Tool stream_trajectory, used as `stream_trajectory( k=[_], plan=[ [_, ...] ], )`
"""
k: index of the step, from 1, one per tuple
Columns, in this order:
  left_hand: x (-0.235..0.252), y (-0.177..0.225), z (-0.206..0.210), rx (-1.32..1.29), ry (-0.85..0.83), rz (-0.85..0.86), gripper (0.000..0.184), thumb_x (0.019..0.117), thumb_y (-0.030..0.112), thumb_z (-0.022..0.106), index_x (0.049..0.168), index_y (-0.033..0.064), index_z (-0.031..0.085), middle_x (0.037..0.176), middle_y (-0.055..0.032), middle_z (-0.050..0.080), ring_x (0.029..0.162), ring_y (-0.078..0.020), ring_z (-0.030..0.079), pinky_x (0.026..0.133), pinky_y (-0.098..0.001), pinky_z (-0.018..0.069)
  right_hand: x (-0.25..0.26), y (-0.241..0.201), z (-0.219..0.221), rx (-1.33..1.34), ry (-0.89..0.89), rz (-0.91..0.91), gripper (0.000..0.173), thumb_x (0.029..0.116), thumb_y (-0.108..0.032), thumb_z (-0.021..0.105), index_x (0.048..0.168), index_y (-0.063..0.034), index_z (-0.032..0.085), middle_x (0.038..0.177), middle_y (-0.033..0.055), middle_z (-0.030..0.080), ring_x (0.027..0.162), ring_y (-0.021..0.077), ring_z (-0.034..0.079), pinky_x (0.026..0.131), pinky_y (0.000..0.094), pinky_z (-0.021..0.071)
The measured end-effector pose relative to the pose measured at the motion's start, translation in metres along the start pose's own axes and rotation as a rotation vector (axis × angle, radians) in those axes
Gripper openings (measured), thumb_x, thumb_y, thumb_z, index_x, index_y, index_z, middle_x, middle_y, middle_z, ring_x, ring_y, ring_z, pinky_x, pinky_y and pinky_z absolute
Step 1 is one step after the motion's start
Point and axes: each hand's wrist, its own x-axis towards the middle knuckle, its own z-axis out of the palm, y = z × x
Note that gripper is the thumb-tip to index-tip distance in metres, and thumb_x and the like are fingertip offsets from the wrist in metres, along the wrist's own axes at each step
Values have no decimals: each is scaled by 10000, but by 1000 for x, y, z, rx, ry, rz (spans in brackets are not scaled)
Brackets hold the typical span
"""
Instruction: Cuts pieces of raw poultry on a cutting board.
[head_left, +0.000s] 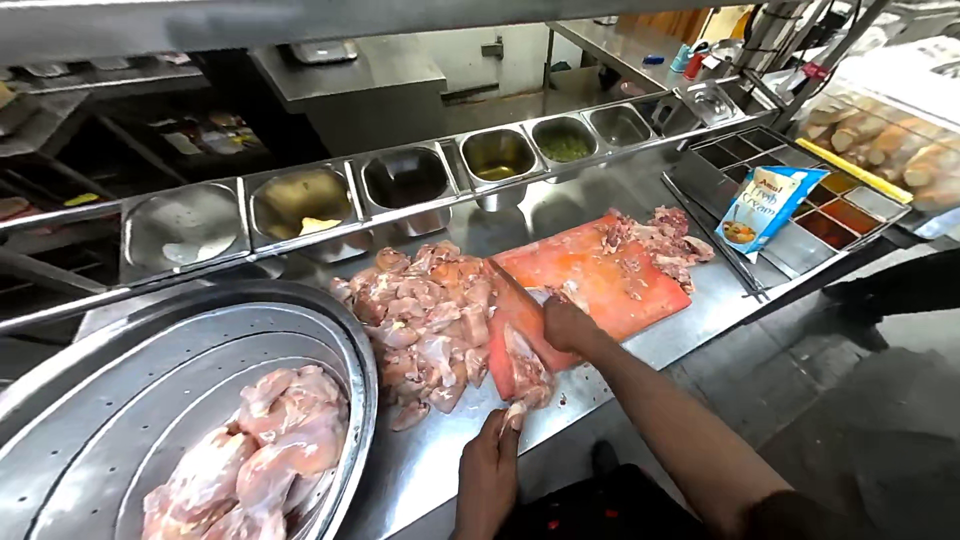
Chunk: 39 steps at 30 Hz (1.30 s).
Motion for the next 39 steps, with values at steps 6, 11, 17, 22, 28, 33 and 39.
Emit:
stream_trajectory(
  k=[6, 11, 17, 22, 28, 33, 39],
  plan=[
    [-20, 14, -19, -178, 167, 94, 291, 1052, 272, 509, 1072, 60, 707, 792, 26, 658, 658, -42, 606, 628, -244, 539, 42, 37, -10, 184, 80, -80, 351, 999, -244, 567, 1241, 9, 584, 1089, 266, 666, 940, 429, 690, 774, 639, 553],
    [8, 38, -53, -39, 189, 217, 340, 1042, 315, 500, 1106, 57, 712, 796, -3, 674, 629, -94, 626, 602, -312, 569, 40, 90, -35, 174, 168, 11, 377, 970, -215, 602, 1266, 15, 566, 1082, 278, 665, 964, 454, 682, 784, 658, 542],
    [76, 112, -51, 48, 50, 293, 297, 1059, 314, 526, 1118, 86, 707, 816, -42, 690, 660, -154, 646, 638, -408, 572, 15, 154, -43, 340, 236, 23, 369, 1017, -246, 563, 1278, 15, 564, 1063, 273, 673, 942, 440, 688, 801, 651, 539],
    [159, 93, 41, 65, -260, 77, 321, 1101, 286, 485, 1194, 53, 685, 987, -142, 713, 880, -260, 693, 835, -508, 577, -40, 191, -21, 662, 236, 13, 359, 1093, -335, 473, 1344, -79, 497, 777, 167, 627, 530, 278, 629, 518, 467, 570],
    [165, 60, 74, 190, -144, 96, 357, 1100, 331, 478, 1132, 64, 712, 926, -116, 718, 869, -252, 698, 842, -515, 574, -95, 211, 0, 682, 199, 54, 291, 1101, -299, 453, 1304, -98, 503, 779, 144, 631, 549, 267, 637, 542, 456, 570],
    [142, 78, 54, 645, -240, 3, 469, 1123, 381, 339, 1336, 53, 598, 1093, -197, 726, 1060, -368, 707, 948, -592, 540, -99, 168, 5, 538, 218, -96, 256, 1092, -295, 450, 1252, -123, 554, 824, 123, 646, 715, 296, 677, 668, 516, 564],
    [124, 63, 59, 568, -241, -116, 479, 1132, 355, 295, 1332, 19, 573, 1098, -220, 714, 1066, -385, 701, 940, -588, 541, -73, 126, 18, 155, 141, -226, 241, 1073, -279, 475, 1247, -140, 567, 872, 116, 685, 849, 331, 707, 738, 532, 564]
  ],
)
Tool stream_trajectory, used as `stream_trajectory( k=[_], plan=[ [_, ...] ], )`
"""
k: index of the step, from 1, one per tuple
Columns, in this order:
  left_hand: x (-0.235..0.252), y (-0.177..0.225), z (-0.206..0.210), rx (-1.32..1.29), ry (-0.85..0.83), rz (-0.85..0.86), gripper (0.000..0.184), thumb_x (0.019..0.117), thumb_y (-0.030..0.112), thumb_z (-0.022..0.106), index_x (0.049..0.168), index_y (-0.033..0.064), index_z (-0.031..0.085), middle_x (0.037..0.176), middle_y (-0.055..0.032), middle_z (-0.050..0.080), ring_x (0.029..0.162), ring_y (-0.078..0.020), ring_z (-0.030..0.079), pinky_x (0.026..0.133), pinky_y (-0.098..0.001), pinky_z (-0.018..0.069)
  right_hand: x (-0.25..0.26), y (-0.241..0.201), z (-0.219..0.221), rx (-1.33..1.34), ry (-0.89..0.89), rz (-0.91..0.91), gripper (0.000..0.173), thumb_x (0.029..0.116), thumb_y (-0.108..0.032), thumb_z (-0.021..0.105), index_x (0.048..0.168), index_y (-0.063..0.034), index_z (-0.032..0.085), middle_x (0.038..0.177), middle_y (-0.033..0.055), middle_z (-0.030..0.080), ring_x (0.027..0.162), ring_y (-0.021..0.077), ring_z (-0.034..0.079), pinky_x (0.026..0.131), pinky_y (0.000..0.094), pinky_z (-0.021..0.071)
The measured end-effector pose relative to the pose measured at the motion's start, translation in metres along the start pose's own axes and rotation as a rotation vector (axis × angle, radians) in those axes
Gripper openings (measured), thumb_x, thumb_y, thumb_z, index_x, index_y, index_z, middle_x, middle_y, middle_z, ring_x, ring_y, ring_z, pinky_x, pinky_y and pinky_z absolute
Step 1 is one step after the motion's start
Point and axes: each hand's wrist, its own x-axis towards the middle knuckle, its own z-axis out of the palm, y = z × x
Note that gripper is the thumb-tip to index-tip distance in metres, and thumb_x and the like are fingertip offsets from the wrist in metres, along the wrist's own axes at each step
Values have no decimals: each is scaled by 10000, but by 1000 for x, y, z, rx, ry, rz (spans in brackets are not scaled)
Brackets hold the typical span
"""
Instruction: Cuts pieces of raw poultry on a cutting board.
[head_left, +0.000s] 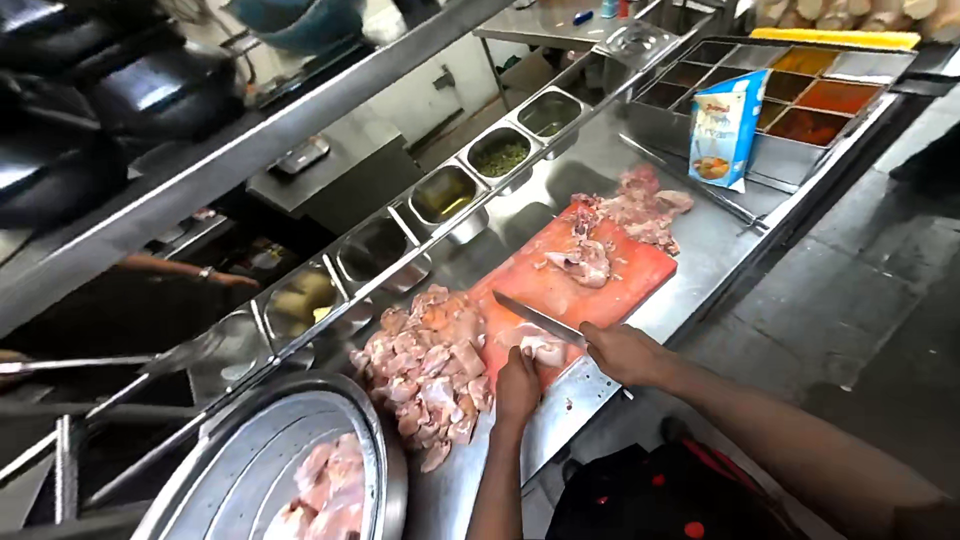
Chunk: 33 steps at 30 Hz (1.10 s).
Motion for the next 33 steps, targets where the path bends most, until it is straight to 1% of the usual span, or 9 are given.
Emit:
stream_trajectory(
  k=[4, 8, 12, 17, 20, 25, 28, 30, 33],
  plan=[
    [7, -5, 14, -73, 45, -14, 477, 1131, 348, 297, 1311, 17, 591, 1088, -223, 720, 1060, -387, 707, 937, -586, 547, 12, 4, -15, -138, -89, 1, 237, 1078, -304, 467, 1209, -142, 580, 881, 117, 683, 876, 333, 705, 739, 544, 559],
    [18, -10, 15, -66, 43, 13, 453, 1132, 350, 304, 1328, 44, 575, 1079, -216, 721, 1055, -386, 709, 928, -581, 554, 23, 3, -39, -142, 21, -56, 249, 1090, -336, 431, 1176, -150, 573, 795, 96, 652, 791, 322, 692, 693, 530, 553],
    [33, -29, 17, -125, 75, 199, 410, 1122, 293, 365, 1305, 6, 594, 1109, -228, 692, 1084, -384, 681, 972, -568, 536, 30, -1, -43, 41, 126, -106, 275, 1109, -335, 430, 1148, -92, 554, 785, 104, 627, 746, 309, 675, 687, 532, 555],
    [48, -37, 7, -91, 17, 327, 377, 1112, 254, 381, 1285, 2, 602, 1163, -223, 674, 1135, -371, 654, 1016, -550, 513, 35, 6, -15, 78, -170, 74, 276, 1102, -301, 438, 1232, -75, 530, 857, 145, 647, 726, 306, 683, 677, 497, 574],
    [45, -28, 2, -20, -2, 276, 383, 1117, 267, 367, 1274, 11, 605, 1115, -218, 689, 1108, -367, 672, 998, -551, 520, 30, 8, -21, 186, -203, 133, 272, 1112, -309, 426, 1218, -78, 521, 778, 125, 628, 573, 242, 644, 577, 420, 568],
    [41, -22, 3, 13, -26, 219, 402, 1123, 292, 351, 1295, 24, 596, 1084, -215, 702, 1077, -373, 689, 973, -558, 535, 20, -10, -42, 148, 7, 85, 251, 1106, -311, 443, 1215, -97, 517, 781, 99, 631, 667, 265, 675, 639, 469, 580],
    [40, -23, 1, 49, -27, 214, 388, 1120, 284, 359, 1271, 27, 605, 1088, -213, 698, 1082, -370, 687, 967, -553, 539, 35, -13, -18, 89, -140, 125, 274, 1084, -283, 469, 1256, -73, 508, 881, 144, 655, 743, 305, 696, 674, 492, 585],
    [40, -22, -4, 120, -44, 204, 368, 1113, 277, 364, 1265, 41, 602, 1097, -203, 692, 1096, -361, 682, 965, -540, 541, 42, -10, -6, 109, -235, 139, 280, 1085, -289, 472, 1253, -68, 504, 880, 148, 647, 673, 284, 680, 624, 462, 583],
    [37, -26, -1, 121, -52, 193, 374, 1115, 287, 366, 1276, 37, 593, 1112, -209, 688, 1107, -369, 676, 968, -544, 539, 35, -15, -40, 72, -228, 87, 312, 1094, -277, 466, 1301, -52, 526, 912, 174, 654, 716, 315, 679, 666, 503, 575]
  ],
)
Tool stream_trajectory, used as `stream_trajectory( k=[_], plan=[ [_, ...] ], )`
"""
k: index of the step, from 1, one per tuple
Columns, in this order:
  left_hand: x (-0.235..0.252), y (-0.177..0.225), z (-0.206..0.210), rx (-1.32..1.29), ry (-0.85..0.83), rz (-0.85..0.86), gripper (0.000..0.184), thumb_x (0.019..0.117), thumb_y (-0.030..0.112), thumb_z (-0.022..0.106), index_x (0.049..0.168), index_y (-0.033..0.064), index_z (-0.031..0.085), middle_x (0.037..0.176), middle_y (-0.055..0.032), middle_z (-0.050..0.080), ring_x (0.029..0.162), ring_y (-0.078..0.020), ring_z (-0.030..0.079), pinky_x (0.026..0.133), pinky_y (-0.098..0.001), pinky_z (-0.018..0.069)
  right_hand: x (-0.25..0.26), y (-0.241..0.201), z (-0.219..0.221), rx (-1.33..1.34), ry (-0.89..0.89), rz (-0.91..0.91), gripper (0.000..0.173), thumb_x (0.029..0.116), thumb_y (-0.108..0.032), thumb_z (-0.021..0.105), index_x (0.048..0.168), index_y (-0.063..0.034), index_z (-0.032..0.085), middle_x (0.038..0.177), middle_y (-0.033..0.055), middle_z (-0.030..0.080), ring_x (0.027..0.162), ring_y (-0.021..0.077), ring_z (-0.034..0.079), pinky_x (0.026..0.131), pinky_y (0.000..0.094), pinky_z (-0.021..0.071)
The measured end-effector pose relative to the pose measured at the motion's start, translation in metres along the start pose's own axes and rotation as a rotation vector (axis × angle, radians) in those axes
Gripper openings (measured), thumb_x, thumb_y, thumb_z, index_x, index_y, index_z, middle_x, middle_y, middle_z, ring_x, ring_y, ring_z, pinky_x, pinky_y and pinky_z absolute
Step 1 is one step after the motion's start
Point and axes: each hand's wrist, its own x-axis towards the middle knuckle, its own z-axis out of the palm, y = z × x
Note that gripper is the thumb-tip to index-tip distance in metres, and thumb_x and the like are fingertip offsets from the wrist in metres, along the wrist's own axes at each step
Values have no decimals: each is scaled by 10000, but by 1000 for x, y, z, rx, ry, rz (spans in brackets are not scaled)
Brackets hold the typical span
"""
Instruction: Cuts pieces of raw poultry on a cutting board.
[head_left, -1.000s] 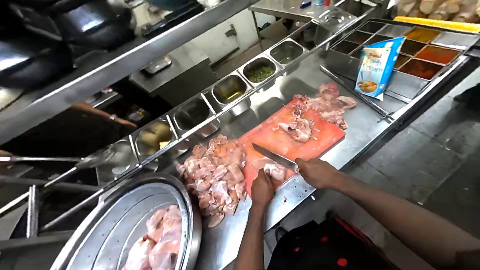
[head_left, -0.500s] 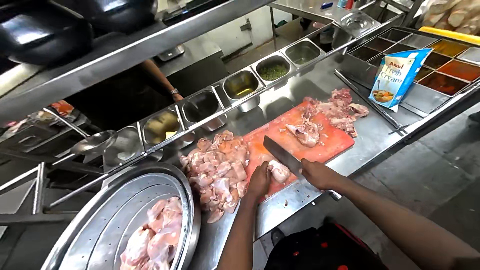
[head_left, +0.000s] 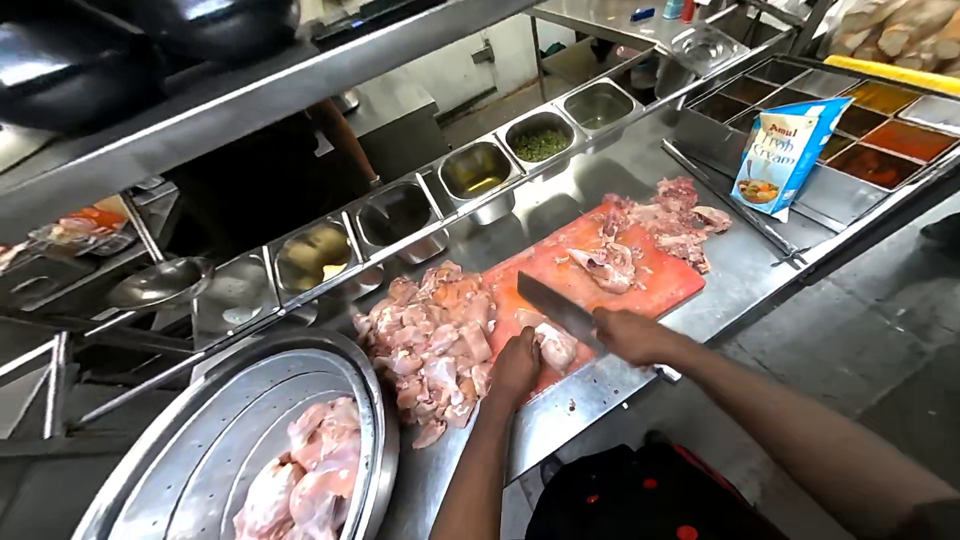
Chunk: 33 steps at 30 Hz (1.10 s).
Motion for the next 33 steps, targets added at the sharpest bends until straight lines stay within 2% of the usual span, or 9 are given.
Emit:
stream_trajectory(
  k=[3, 7, 10, 14, 19, 22, 25, 28, 33],
  plan=[
    [-7, 10, 6, -50, 14, -23, 422, 1094, 269, 444, 1411, 22, 573, 1341, -236, 630, 1258, -393, 605, 1077, -566, 477, -40, -10, -50, -31, 265, -102, 320, 1087, -215, 504, 1348, -31, 525, 939, 183, 674, 834, 353, 696, 757, 556, 566],
    [-24, 2, -3, -61, 32, -59, 416, 1115, 362, 370, 1351, 82, 570, 1206, -243, 658, 1112, -441, 659, 876, -640, 553, -49, -26, -52, 182, 653, -146, 306, 1089, -314, 428, 1221, -48, 503, 729, 131, 601, 592, 321, 647, 531, 557, 544],
    [-17, 4, 3, -44, 23, -36, 390, 1109, 304, 405, 1367, 66, 575, 1228, -241, 658, 1141, -432, 653, 923, -626, 543, -15, -23, 5, 52, 359, 31, 309, 1047, -191, 531, 1276, 13, 493, 942, 221, 650, 831, 405, 695, 723, 591, 567],
    [-10, -1, 5, -21, 43, -36, 388, 1105, 306, 409, 1322, 57, 611, 1204, -228, 671, 1141, -410, 657, 953, -600, 538, 19, -3, 22, -1, -25, 90, 348, 1081, -271, 490, 1333, -33, 467, 934, 188, 653, 756, 340, 692, 689, 517, 579],
    [-8, -7, 9, -32, 83, 24, 369, 1105, 297, 415, 1235, 34, 639, 1123, -227, 679, 1090, -412, 665, 925, -595, 540, -39, -24, -57, -39, 294, -36, 296, 1104, -267, 457, 1294, -43, 490, 782, 144, 622, 645, 322, 657, 604, 534, 559],
    [-7, -7, 12, -39, 68, 25, 331, 1091, 255, 427, 1239, 41, 632, 1142, -215, 672, 1113, -400, 654, 939, -580, 534, -42, -28, -46, 80, 582, -86, 318, 1086, -268, 461, 1311, -43, 453, 749, 116, 612, 584, 285, 659, 538, 521, 579],
    [-12, -9, 13, -38, 64, 13, 339, 1086, 272, 444, 1249, 50, 641, 1148, -211, 675, 1117, -390, 657, 954, -567, 537, 4, -16, 35, 32, 243, 68, 357, 1029, -209, 563, 1312, -22, 450, 912, 183, 654, 774, 351, 701, 693, 551, 586],
    [-6, -7, 7, -46, 55, -2, 359, 1075, 256, 443, 1295, 52, 640, 1216, -220, 669, 1176, -387, 643, 1006, -561, 515, 29, -15, 35, -29, -20, 126, 414, 1052, -265, 545, 1382, -50, 421, 1008, 208, 669, 867, 386, 708, 762, 569, 580],
    [-7, -15, 16, -49, 117, 44, 372, 1089, 290, 427, 1256, 52, 659, 1153, -204, 683, 1130, -377, 657, 987, -557, 520, -10, -32, -25, -153, 127, 56, 308, 1081, -273, 484, 1329, -90, 475, 932, 165, 665, 844, 361, 702, 736, 563, 574]
  ],
)
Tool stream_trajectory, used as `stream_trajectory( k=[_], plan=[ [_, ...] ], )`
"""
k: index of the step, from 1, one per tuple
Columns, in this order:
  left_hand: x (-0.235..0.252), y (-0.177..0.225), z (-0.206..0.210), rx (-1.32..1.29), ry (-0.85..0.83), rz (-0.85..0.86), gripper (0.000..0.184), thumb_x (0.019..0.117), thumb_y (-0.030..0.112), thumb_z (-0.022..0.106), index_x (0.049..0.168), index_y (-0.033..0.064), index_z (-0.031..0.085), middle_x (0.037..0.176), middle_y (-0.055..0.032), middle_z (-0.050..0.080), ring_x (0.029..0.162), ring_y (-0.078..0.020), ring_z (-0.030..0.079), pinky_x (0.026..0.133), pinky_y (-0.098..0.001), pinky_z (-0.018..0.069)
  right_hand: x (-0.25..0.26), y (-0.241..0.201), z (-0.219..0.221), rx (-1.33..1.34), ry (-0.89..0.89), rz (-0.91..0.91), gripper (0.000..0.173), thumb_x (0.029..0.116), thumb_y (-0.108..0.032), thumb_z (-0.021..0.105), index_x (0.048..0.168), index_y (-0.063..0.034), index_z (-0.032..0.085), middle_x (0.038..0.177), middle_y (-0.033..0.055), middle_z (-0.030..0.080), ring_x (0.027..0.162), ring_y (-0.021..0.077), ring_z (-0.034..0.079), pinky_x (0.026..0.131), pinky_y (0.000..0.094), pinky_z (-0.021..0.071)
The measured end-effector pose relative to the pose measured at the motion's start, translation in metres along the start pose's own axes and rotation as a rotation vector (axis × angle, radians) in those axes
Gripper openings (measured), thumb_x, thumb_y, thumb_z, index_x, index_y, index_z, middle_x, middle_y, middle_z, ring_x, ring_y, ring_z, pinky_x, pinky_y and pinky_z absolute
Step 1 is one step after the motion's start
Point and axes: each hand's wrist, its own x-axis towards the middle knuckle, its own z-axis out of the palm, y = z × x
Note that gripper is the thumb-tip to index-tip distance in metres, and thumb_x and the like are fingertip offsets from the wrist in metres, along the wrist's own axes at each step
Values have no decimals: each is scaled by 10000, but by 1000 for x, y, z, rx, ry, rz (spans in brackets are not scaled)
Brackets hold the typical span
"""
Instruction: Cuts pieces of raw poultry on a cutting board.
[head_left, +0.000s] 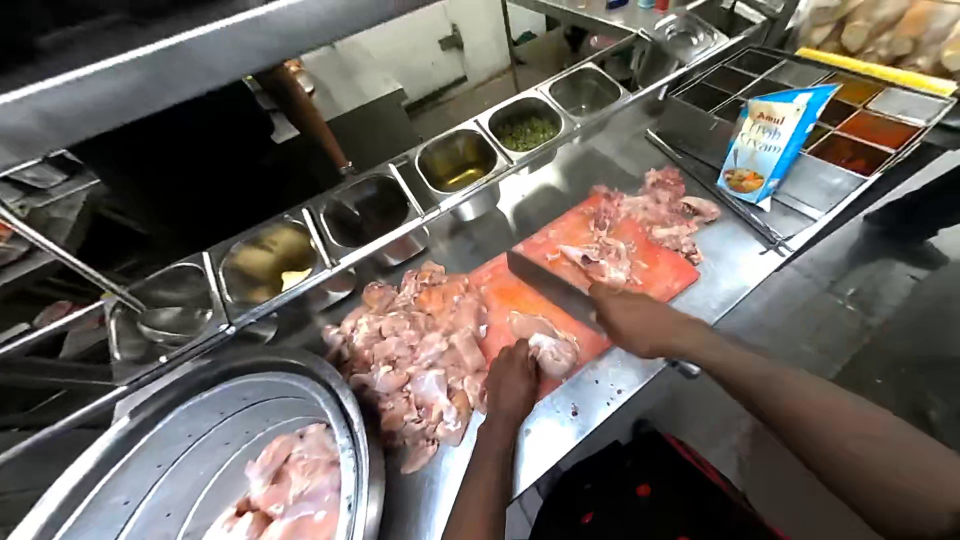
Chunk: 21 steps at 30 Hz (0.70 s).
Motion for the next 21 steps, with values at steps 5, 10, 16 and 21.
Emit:
stream_trajectory(
  k=[5, 10, 16, 21],
  plan=[
    [-2, -2, 9, -13, 68, 29, 371, 1076, 277, 425, 1212, 47, 682, 1129, -191, 695, 1108, -364, 666, 963, -546, 531, -24, -9, -5, 203, 586, -102, 303, 1080, -259, 482, 1270, -24, 476, 698, 95, 584, 595, 281, 643, 552, 498, 558],
    [-6, -4, 5, -45, 108, 67, 333, 1067, 244, 470, 1191, 26, 689, 1106, -182, 704, 1102, -364, 664, 985, -539, 517, 29, -23, 67, 87, -147, 81, 416, 1015, -187, 590, 1367, -39, 423, 1070, 224, 660, 975, 413, 699, 818, 589, 571],
    [-14, -6, 10, -2, 138, 46, 346, 1060, 249, 458, 1197, 32, 690, 1108, -174, 703, 1107, -357, 655, 978, -530, 513, 24, -13, 45, 27, -93, 27, 345, 1059, -262, 532, 1337, -67, 468, 1018, 203, 669, 932, 401, 703, 792, 585, 574],
    [-14, -5, 13, -12, 162, 51, 326, 1049, 238, 465, 1145, 34, 701, 1062, -170, 707, 1068, -358, 667, 945, -534, 525, -33, -21, -24, 69, 298, -57, 249, 1103, -329, 459, 1222, -111, 478, 768, 76, 608, 692, 272, 668, 642, 483, 570]
  ],
)
